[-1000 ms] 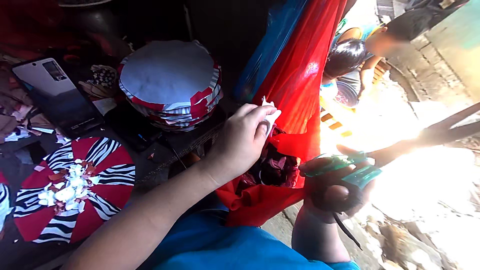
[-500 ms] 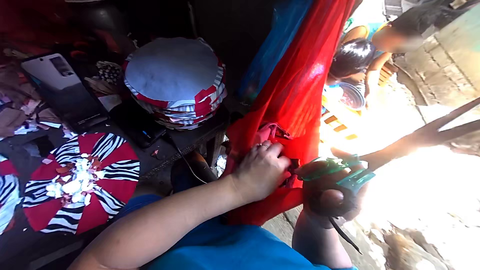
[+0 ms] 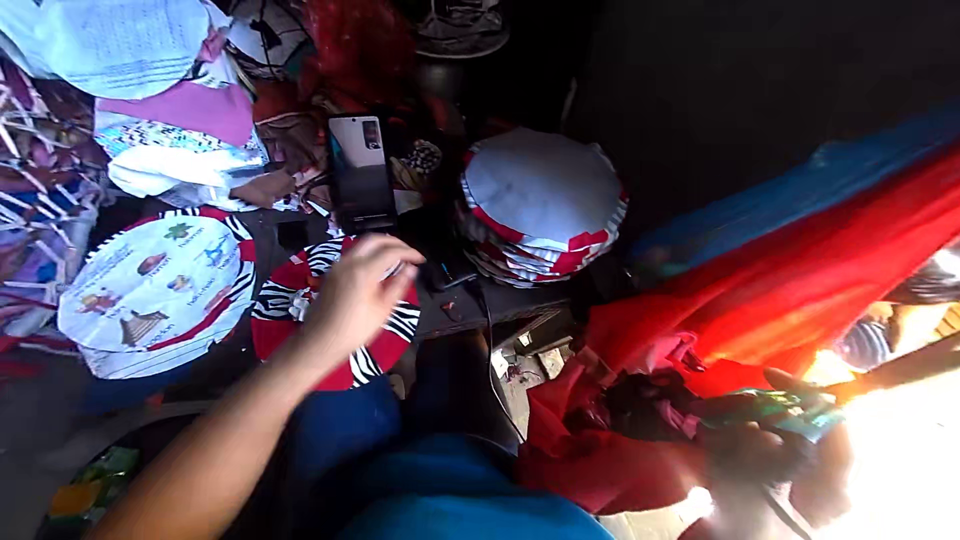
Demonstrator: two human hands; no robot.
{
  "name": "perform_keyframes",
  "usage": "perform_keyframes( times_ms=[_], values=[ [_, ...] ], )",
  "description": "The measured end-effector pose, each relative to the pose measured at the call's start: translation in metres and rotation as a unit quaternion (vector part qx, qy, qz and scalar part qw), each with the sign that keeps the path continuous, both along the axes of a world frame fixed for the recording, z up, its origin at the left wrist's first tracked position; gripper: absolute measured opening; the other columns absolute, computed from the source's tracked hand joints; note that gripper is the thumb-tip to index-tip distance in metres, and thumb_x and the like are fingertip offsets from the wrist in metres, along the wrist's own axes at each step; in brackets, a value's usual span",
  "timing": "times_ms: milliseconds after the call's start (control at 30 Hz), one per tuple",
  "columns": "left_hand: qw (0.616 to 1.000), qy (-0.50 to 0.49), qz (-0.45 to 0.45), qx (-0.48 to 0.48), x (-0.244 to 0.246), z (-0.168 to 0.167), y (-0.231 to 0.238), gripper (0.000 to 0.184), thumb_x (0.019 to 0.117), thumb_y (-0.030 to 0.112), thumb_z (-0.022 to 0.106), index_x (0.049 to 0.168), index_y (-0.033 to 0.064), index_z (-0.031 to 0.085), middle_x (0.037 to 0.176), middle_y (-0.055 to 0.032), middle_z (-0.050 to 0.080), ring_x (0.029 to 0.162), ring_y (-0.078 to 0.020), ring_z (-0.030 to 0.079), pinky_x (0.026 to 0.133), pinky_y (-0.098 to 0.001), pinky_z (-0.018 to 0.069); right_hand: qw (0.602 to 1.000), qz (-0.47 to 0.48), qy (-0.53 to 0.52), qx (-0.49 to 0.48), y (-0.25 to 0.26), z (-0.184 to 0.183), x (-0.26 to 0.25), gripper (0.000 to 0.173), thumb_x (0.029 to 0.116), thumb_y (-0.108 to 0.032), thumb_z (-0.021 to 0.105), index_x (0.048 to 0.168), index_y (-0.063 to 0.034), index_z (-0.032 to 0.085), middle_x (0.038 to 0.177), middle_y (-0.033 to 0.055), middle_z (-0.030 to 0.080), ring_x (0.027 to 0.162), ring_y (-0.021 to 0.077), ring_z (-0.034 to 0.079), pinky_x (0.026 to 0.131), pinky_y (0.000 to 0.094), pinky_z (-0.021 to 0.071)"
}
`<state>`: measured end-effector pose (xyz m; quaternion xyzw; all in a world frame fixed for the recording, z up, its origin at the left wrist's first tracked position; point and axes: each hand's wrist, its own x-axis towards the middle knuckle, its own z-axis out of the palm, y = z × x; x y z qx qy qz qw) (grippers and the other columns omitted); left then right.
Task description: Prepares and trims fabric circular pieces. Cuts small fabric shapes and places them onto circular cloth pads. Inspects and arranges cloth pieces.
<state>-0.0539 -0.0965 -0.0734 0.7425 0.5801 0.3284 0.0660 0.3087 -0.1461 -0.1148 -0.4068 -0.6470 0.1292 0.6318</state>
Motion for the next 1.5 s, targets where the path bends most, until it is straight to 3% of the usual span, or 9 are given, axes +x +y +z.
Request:
perform_keyframes(
  times_ms=[100,167,400,633,967,1100,1267,1400,1500],
  values=[
    [0.987,0.021,0.141,-0.071,-0.069,0.021,0.022,0.024,0.1041,0.01,0.055,0.119,-0.003,0.069,0.12,-0.0282,0.065,0.108,-0.0444,0.066,0.095,-0.064,0.0494,0.999,0.005,-0.01,0.043,0.008,0.002,-0.015,0.044,0.1042,-0.042,0.055,0.14,-0.0164,0.051,0.123,-0.0259,0.063,0.107,-0.0132,0.06,0.092,0.0125,0.0511],
    [0.978,0.029,0.185,-0.086,-0.096,0.025,0.034,0.022,0.1039,0.006,0.054,0.116,-0.004,0.07,0.116,-0.0287,0.067,0.107,-0.0452,0.066,0.096,-0.065,0.0471,0.998,0.033,0.019,0.046,0.01,0.007,-0.028,0.043,0.103,-0.044,0.057,0.139,-0.0216,0.052,0.119,-0.0254,0.066,0.099,-0.0111,0.064,0.084,0.0126,0.0545],
    [0.98,0.046,0.109,-0.162,-0.113,-0.007,0.071,0.021,0.099,0.011,0.066,0.114,-0.0015,0.073,0.113,-0.0256,0.069,0.108,-0.0421,0.066,0.099,-0.0621,0.0484,0.986,0.165,-0.023,-0.026,0.006,0.013,-0.095,0.042,0.104,-0.049,0.052,0.143,-0.0317,0.05,0.116,-0.0251,0.067,0.094,-0.0108,0.064,0.079,0.013,0.056],
    [0.972,0.051,0.116,-0.2,-0.107,-0.011,0.078,0.015,0.0988,0.009,0.065,0.104,-0.0014,0.074,0.114,-0.0246,0.067,0.106,-0.0412,0.065,0.095,-0.0618,0.0486,0.957,0.263,-0.097,-0.067,0.008,0.002,-0.137,0.053,0.105,-0.044,0.052,0.144,-0.0096,0.044,0.098,-0.0057,0.065,0.087,-0.0052,0.062,0.078,0.0147,0.0549],
    [0.976,-0.024,0.129,-0.176,-0.12,-0.013,0.078,0.019,0.0991,0.007,0.06,0.104,-0.008,0.07,0.114,-0.0283,0.065,0.107,-0.0428,0.063,0.094,-0.0612,0.047,0.921,0.325,-0.148,-0.157,0.026,-0.012,-0.177,0.061,0.1055,-0.042,0.046,0.133,0.0131,0.047,0.086,0.0037,0.066,0.073,-0.0019,0.061,0.068,0.017,0.0536],
    [0.962,-0.161,0.162,-0.152,-0.127,-0.009,0.077,0.02,0.101,0.01,0.057,0.106,-0.0059,0.067,0.101,-0.0228,0.067,0.093,-0.0318,0.064,0.087,-0.0533,0.0487,0.866,0.409,-0.106,-0.266,0.028,-0.011,-0.196,0.058,0.1062,-0.039,0.046,0.136,0.0101,0.041,0.088,-0.0007,0.063,0.072,-0.0017,0.06,0.065,0.0179,0.0547],
    [0.915,-0.369,0.09,-0.136,-0.125,0.001,0.065,0.014,0.1017,0.009,0.056,0.107,-0.0018,0.063,0.107,-0.0073,0.064,0.094,-0.0075,0.064,0.086,-0.0266,0.0543,0.8,0.495,-0.078,-0.33,0.027,-0.007,-0.213,0.065,0.1062,-0.048,0.044,0.137,0.0081,0.04,0.095,-0.0006,0.064,0.08,-0.001,0.064,0.068,0.0183,0.0571],
    [0.924,-0.355,0.009,-0.142,-0.115,0.024,0.036,0.008,0.0989,0.007,0.059,0.103,0.0065,0.065,0.095,0.0046,0.065,0.084,-0.0002,0.062,0.08,-0.0193,0.053,0.74,0.561,-0.089,-0.36,0.032,-0.005,-0.223,0.071,0.1061,-0.055,0.036,0.141,0.0075,0.036,0.101,-0.0002,0.059,0.082,-0.0029,0.061,0.067,0.0158,0.0544],
    [0.952,-0.268,-0.038,-0.146,-0.107,0.023,0.004,0.01,0.0949,0.008,0.062,0.102,0.0043,0.068,0.106,0.0007,0.066,0.093,-0.0023,0.063,0.083,-0.0214,0.0544,0.727,0.572,-0.078,-0.371,0.03,-0.005,-0.227,0.058,0.1072,-0.043,0.04,0.138,0.0062,0.039,0.097,-0.0001,0.061,0.076,-0.0015,0.061,0.063,0.0158,0.0532]
  ],
)
